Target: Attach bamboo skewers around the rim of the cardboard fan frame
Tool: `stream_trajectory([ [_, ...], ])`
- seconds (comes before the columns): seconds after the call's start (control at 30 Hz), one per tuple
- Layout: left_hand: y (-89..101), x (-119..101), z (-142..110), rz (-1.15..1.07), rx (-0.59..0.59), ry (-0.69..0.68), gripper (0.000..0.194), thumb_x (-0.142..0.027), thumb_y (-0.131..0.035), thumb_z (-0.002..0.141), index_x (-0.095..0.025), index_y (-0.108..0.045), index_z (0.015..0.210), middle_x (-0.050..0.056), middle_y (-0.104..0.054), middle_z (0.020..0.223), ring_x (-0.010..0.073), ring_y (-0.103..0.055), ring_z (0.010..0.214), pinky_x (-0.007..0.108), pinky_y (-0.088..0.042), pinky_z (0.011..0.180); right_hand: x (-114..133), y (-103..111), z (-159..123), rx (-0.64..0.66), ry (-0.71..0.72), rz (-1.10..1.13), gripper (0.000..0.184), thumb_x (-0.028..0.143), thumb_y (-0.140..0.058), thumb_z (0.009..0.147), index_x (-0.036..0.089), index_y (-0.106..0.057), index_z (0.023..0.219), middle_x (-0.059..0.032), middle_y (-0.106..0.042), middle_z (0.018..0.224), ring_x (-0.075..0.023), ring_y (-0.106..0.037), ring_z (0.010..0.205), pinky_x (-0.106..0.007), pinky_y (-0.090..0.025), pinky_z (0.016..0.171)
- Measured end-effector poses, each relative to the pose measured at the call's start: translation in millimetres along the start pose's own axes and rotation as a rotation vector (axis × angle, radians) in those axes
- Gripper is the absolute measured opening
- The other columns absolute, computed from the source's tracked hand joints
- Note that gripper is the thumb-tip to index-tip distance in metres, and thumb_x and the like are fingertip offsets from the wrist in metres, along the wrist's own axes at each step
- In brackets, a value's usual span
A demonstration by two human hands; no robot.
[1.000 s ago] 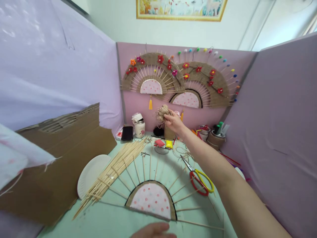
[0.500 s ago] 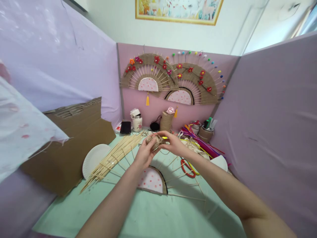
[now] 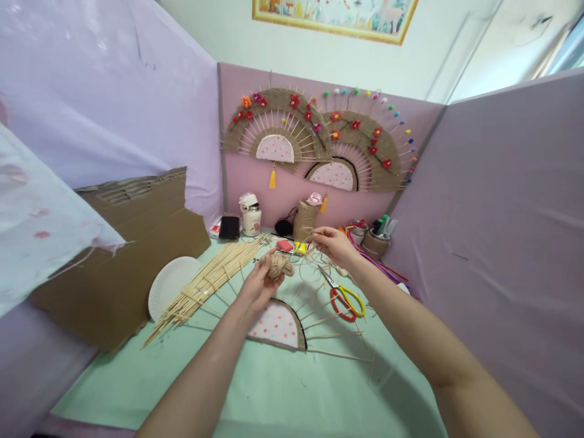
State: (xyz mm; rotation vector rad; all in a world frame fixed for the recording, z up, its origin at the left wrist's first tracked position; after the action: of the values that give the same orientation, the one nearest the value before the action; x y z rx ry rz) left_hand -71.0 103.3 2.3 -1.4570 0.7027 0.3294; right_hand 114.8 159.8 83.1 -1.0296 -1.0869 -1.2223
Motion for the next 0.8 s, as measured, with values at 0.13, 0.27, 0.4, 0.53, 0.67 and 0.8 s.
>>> stream_trajectory([
  [0.13,1.0,-4,-3,-0.099,-0.024,0.062,0.031,-0.031,-0.057,0.084,-0.021,-0.056,0.113,0.007,-0.063,0.105,0.0139,-0.062,0.084,0.024,-0.051,0.066,11,42,29,-0.210,0.073,-0.121,0.033,0.039,-0.074,0.055,0.017,-0.062,0.075,0.0018,-0.057,0.057,-0.0086,-0.047,0.046,-0.021,-0.038,0.043],
  [0.27,-2.4,-6,-6,-0.165,-0.020,0.094,0.028,-0.029,-0.054,0.083,-0.018,-0.057,0.108,0.008,-0.063,0.102,0.0149,-0.061,0.077,0.025,-0.050,0.059,40,86,59,-0.452,0.185,-0.281,0.031,0.039,-0.062,0.068,0.015,-0.062,0.086,-0.0015,-0.061,0.067,-0.0106,-0.051,0.052,-0.024,-0.043,0.051],
  [0.4,-7.7,-7,-10,-0.209,0.036,0.085,0.026,-0.025,-0.053,0.079,-0.016,-0.059,0.103,0.010,-0.063,0.105,0.0166,-0.060,0.078,0.027,-0.050,0.061,57,105,79,-0.515,0.164,-0.821,0.026,0.027,-0.049,0.079,0.013,-0.062,0.097,-0.0101,-0.066,0.090,-0.0166,-0.060,0.082,-0.028,-0.047,0.071],
  [0.53,-12.6,-8,-15,-0.220,0.077,0.074,0.030,-0.021,-0.053,0.077,-0.016,-0.058,0.107,0.009,-0.063,0.107,0.0179,-0.060,0.084,0.030,-0.050,0.068,30,96,82,-0.345,-0.005,-1.061,0.010,0.014,-0.070,0.059,0.013,-0.067,0.068,-0.0132,-0.068,0.075,-0.0248,-0.063,0.083,-0.034,-0.046,0.075],
  [0.67,-19.3,-8,-18,-0.195,0.118,0.031,0.040,-0.012,-0.055,0.074,-0.018,-0.056,0.113,0.008,-0.063,0.106,0.0174,-0.059,0.093,0.030,-0.047,0.079,18,63,56,-0.232,0.004,-1.109,0.012,0.018,-0.069,0.063,0.014,-0.069,0.074,-0.0130,-0.070,0.083,-0.0243,-0.064,0.087,-0.034,-0.045,0.080],
  [0.8,-28.4,-12,-19,-0.083,0.231,-0.078,0.055,-0.002,-0.058,0.065,-0.023,-0.055,0.116,0.005,-0.060,0.114,0.0164,-0.058,0.100,0.032,-0.041,0.089,27,7,-3,-0.024,0.150,-0.933,0.022,0.033,-0.061,0.076,0.018,-0.070,0.088,-0.0076,-0.071,0.087,-0.0190,-0.065,0.079,-0.030,-0.048,0.077],
])
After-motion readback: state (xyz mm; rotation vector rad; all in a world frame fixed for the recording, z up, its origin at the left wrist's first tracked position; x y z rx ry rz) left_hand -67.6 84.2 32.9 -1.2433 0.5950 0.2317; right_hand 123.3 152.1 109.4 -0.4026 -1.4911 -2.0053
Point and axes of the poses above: each hand's wrist, its own z-axis towards the middle knuckle, its own y-axis out of the back of the hand, x = y × z, the point moved 7 cm from there along z, towards the middle knuckle
